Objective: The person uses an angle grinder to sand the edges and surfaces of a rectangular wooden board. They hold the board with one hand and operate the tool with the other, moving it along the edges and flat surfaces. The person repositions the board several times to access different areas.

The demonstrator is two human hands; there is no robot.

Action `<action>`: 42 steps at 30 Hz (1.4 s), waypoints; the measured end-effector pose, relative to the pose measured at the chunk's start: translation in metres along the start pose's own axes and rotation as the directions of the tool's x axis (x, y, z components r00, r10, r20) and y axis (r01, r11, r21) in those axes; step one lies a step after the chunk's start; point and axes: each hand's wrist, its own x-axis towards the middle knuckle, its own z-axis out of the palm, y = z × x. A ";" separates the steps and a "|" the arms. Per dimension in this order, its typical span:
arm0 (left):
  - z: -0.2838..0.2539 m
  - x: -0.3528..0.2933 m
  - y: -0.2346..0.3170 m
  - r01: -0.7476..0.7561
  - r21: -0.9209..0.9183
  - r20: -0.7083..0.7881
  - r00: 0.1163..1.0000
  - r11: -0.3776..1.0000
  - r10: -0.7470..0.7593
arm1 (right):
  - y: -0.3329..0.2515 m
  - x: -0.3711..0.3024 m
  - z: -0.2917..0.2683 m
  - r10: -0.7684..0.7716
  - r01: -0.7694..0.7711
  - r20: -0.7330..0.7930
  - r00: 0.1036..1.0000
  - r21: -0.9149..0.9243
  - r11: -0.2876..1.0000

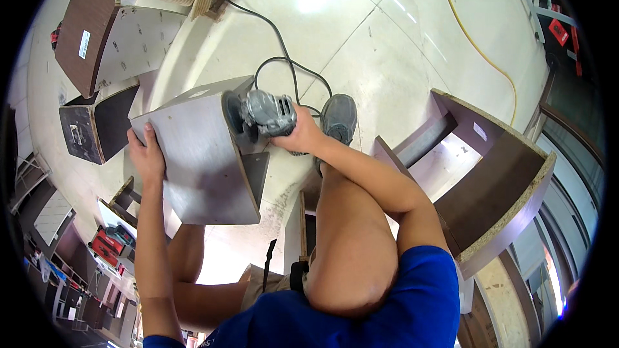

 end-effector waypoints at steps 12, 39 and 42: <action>-0.006 -0.001 0.004 -0.008 -0.038 0.029 1.000 0.999 0.009 | -0.006 -0.001 -0.005 0.169 -0.169 0.012 0.986 0.071 0.983; -0.008 0.003 0.004 0.044 -0.077 0.074 0.997 0.996 -0.038 | -0.037 0.017 -0.039 0.171 -0.165 0.061 0.983 -0.084 0.983; -0.008 0.003 0.005 0.046 -0.037 0.075 0.996 0.998 -0.043 | -0.026 0.000 -0.030 0.199 -0.199 0.010 0.980 0.022 0.980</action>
